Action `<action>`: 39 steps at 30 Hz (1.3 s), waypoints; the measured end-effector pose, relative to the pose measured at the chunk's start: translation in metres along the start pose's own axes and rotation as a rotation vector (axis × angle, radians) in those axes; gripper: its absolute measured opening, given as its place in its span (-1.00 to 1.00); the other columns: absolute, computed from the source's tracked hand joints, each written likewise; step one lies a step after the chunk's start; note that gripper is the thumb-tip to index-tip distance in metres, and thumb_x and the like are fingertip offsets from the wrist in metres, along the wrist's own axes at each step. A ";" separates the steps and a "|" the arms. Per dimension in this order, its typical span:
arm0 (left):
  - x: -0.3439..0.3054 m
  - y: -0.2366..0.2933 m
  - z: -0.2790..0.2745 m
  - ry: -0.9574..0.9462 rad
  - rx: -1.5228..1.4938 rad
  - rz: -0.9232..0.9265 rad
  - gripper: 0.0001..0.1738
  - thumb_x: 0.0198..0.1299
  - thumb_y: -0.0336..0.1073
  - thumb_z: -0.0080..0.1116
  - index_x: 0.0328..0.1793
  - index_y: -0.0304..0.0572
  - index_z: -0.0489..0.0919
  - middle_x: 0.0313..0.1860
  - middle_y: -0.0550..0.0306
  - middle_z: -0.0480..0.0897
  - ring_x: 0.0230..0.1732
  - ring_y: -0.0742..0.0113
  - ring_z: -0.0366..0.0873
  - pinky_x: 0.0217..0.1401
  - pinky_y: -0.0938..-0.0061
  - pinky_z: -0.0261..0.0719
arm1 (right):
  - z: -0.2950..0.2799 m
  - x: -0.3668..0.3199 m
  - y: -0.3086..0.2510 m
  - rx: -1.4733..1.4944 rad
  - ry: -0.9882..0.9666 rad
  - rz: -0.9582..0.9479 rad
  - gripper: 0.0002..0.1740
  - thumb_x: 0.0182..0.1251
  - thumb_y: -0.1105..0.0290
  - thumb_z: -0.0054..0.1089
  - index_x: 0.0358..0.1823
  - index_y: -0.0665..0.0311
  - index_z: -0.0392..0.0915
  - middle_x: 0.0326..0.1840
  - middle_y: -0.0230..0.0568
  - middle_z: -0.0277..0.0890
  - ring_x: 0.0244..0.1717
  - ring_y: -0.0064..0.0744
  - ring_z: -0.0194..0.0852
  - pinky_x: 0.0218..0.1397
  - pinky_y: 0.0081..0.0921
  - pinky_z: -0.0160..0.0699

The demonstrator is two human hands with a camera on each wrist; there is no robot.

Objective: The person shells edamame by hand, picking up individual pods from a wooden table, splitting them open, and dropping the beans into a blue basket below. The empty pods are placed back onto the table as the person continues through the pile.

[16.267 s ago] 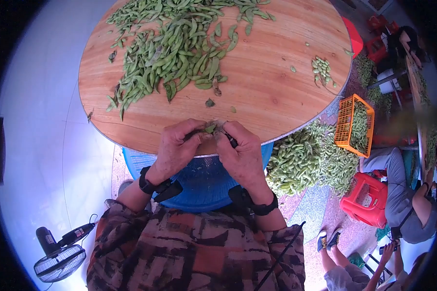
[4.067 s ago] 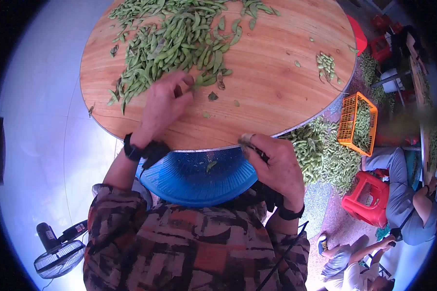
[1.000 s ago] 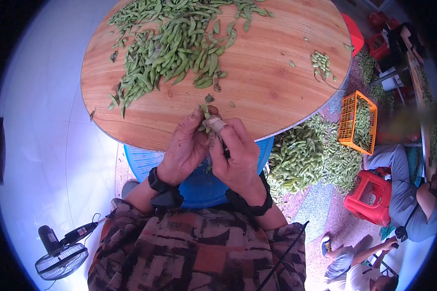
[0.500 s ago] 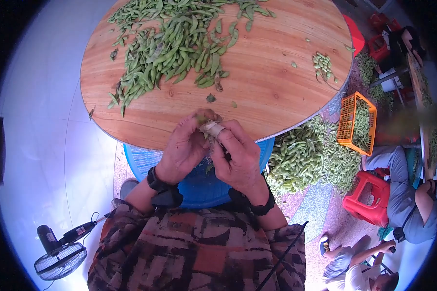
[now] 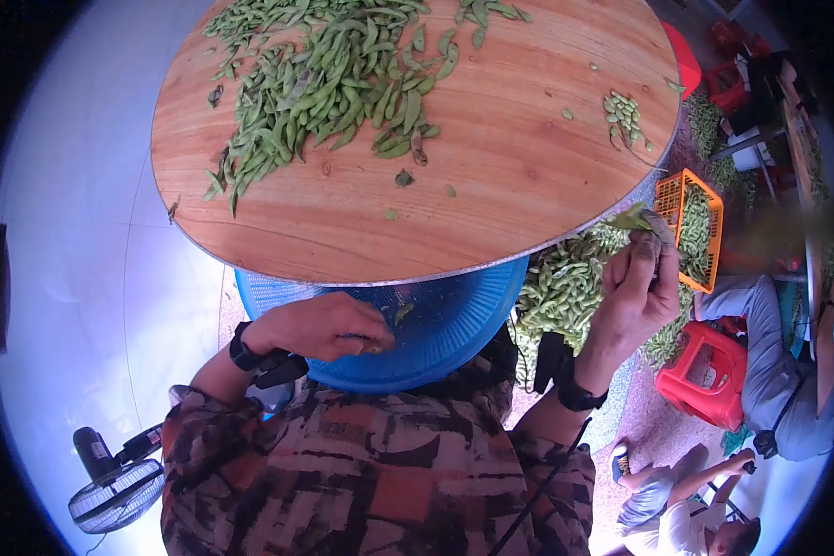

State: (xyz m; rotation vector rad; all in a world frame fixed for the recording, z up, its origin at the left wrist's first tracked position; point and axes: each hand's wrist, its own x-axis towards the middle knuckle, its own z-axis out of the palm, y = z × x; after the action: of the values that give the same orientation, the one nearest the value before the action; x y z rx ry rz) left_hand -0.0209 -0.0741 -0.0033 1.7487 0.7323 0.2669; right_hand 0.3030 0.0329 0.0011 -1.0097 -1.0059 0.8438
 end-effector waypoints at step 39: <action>0.061 0.034 0.034 0.199 0.523 -0.135 -0.63 0.07 -0.51 0.11 0.05 -0.28 0.41 -0.16 -0.19 0.55 -0.23 -0.15 0.63 -0.31 0.10 0.63 | 0.019 -0.010 0.003 -0.575 -0.110 -0.088 -0.68 0.38 0.58 -0.06 0.09 0.39 0.56 -0.32 -0.24 0.65 -0.30 -0.61 0.54 -0.22 -0.67 0.50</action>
State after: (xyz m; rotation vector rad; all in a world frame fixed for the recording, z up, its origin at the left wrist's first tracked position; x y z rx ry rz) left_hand 0.0559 -0.0694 0.0059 2.1703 1.1362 0.1660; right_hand 0.2816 0.0304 -0.0009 -1.3991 -1.4205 0.5465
